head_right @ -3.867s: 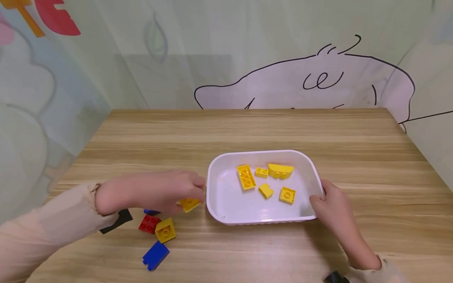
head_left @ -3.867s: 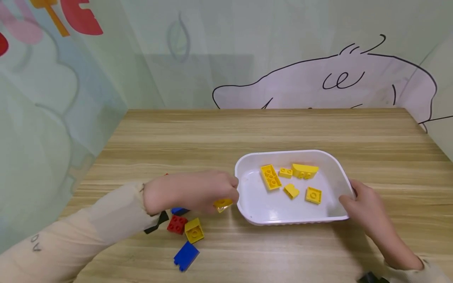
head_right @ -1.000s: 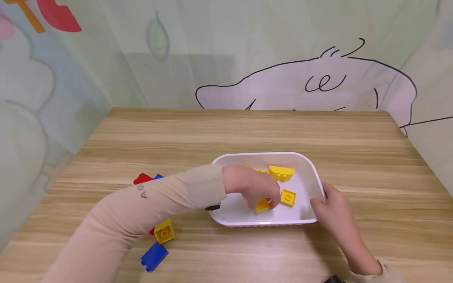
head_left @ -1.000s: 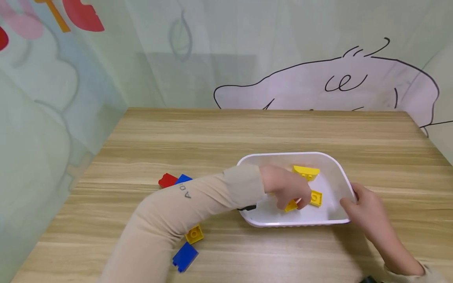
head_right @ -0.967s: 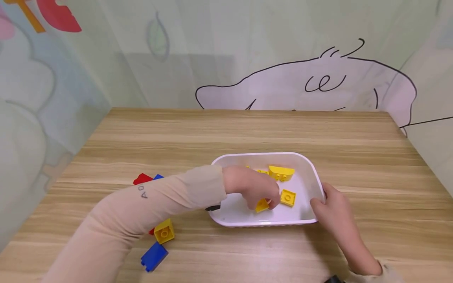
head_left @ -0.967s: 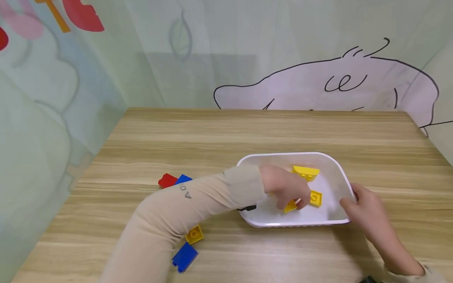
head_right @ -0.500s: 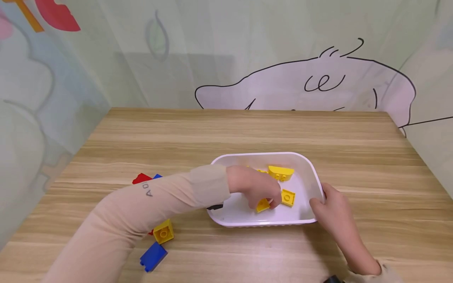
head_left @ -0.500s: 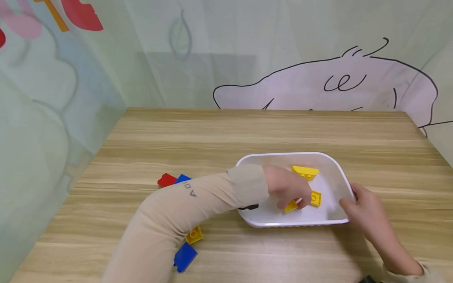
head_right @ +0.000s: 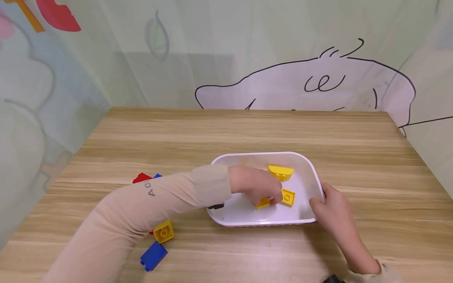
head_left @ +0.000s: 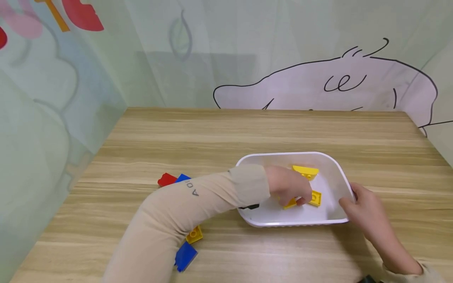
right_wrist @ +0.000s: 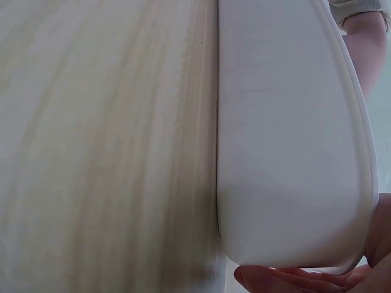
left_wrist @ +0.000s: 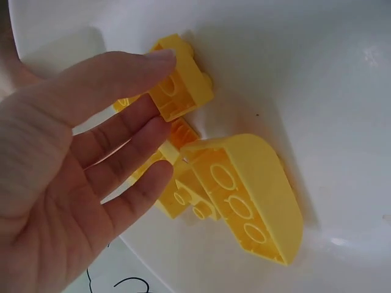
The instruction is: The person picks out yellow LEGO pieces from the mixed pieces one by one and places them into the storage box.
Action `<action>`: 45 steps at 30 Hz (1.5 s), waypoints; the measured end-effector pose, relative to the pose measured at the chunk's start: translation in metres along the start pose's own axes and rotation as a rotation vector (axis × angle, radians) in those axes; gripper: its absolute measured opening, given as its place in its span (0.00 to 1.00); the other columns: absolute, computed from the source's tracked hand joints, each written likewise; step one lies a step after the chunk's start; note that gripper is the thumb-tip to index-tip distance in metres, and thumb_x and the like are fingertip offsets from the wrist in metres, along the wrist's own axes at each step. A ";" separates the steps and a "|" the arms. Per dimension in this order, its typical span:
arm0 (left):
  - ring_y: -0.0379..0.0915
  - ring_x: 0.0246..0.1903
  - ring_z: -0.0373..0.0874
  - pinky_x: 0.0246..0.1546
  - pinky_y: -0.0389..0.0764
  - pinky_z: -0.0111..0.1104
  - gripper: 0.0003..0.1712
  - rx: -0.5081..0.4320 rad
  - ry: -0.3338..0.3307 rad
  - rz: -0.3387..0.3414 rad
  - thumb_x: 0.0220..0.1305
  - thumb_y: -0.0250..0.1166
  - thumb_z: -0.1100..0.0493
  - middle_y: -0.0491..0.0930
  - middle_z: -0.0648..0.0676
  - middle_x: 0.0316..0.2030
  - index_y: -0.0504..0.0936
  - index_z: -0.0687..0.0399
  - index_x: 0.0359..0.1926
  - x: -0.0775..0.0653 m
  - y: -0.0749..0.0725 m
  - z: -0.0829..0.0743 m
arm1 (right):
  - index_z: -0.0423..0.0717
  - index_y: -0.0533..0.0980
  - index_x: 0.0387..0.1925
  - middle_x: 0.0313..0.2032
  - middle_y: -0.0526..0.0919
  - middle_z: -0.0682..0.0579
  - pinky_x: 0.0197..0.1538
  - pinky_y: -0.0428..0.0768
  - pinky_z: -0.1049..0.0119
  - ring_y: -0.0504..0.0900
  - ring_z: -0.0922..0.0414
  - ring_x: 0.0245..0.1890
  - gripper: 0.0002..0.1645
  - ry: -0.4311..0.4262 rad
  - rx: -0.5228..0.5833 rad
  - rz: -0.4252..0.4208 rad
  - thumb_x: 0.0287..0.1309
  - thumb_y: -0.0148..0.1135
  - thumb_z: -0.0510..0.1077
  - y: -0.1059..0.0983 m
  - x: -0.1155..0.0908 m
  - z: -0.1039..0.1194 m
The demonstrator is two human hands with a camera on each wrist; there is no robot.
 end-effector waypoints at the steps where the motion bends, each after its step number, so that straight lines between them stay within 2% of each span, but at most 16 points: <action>1: 0.64 0.37 0.40 0.40 0.65 0.24 0.15 -0.001 0.003 -0.002 0.48 0.64 0.63 0.72 0.48 0.38 0.73 0.48 0.39 0.000 0.000 0.000 | 0.25 0.69 0.44 0.32 0.78 0.32 0.25 0.75 0.57 0.75 0.50 0.25 0.22 -0.002 0.000 0.000 0.46 0.52 0.35 0.000 0.000 0.000; 6: 0.64 0.37 0.40 0.39 0.65 0.24 0.16 -0.022 0.000 -0.007 0.48 0.65 0.63 0.72 0.48 0.37 0.73 0.47 0.39 0.000 0.001 0.001 | 0.25 0.68 0.44 0.32 0.78 0.31 0.26 0.75 0.56 0.75 0.50 0.25 0.22 -0.006 0.005 -0.002 0.46 0.52 0.35 0.001 0.000 0.001; 13: 0.63 0.36 0.41 0.37 0.65 0.25 0.15 0.018 0.028 -0.004 0.49 0.62 0.65 0.71 0.49 0.37 0.73 0.48 0.39 -0.001 0.000 -0.002 | 0.25 0.69 0.44 0.31 0.79 0.32 0.26 0.75 0.56 0.75 0.50 0.25 0.22 -0.011 -0.003 -0.019 0.45 0.52 0.35 0.000 0.000 0.001; 22: 0.62 0.39 0.41 0.39 0.64 0.27 0.17 -0.047 -0.007 0.000 0.50 0.63 0.64 0.69 0.48 0.41 0.73 0.45 0.42 -0.006 0.004 0.005 | 0.25 0.68 0.45 0.34 0.78 0.30 0.27 0.75 0.55 0.75 0.49 0.27 0.22 0.002 -0.012 -0.010 0.46 0.53 0.36 0.001 -0.001 -0.002; 30: 0.61 0.39 0.42 0.36 0.64 0.25 0.21 0.066 0.036 -0.036 0.49 0.60 0.67 0.66 0.50 0.43 0.73 0.48 0.47 -0.018 -0.001 0.003 | 0.25 0.68 0.44 0.33 0.78 0.31 0.26 0.75 0.56 0.75 0.49 0.26 0.22 0.006 -0.019 -0.005 0.46 0.52 0.36 0.002 -0.001 -0.002; 34: 0.63 0.37 0.43 0.39 0.65 0.25 0.19 0.096 0.035 -0.053 0.50 0.61 0.63 0.66 0.50 0.41 0.74 0.47 0.46 -0.021 0.002 0.006 | 0.26 0.69 0.44 0.33 0.78 0.31 0.26 0.75 0.56 0.75 0.49 0.26 0.22 -0.009 -0.022 -0.010 0.46 0.53 0.36 0.001 -0.001 0.000; 41: 0.65 0.36 0.41 0.37 0.67 0.25 0.17 0.030 -0.018 -0.064 0.53 0.60 0.61 0.67 0.48 0.43 0.75 0.42 0.46 -0.035 0.006 0.014 | 0.25 0.69 0.43 0.32 0.78 0.31 0.25 0.75 0.56 0.75 0.49 0.25 0.22 -0.023 0.001 -0.031 0.45 0.53 0.34 -0.001 -0.001 0.002; 45: 0.64 0.38 0.41 0.38 0.66 0.25 0.17 -0.005 0.013 -0.110 0.54 0.59 0.62 0.68 0.50 0.45 0.75 0.44 0.47 -0.046 0.003 0.012 | 0.25 0.69 0.43 0.32 0.79 0.31 0.26 0.74 0.56 0.75 0.50 0.25 0.22 -0.021 -0.008 -0.026 0.45 0.53 0.35 -0.001 0.000 0.001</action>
Point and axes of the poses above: each hand's wrist, its own x-axis towards the middle knuckle, its own y-axis out of the palm, z = x × y, the point moved 9 cm from there along x, towards the middle knuckle
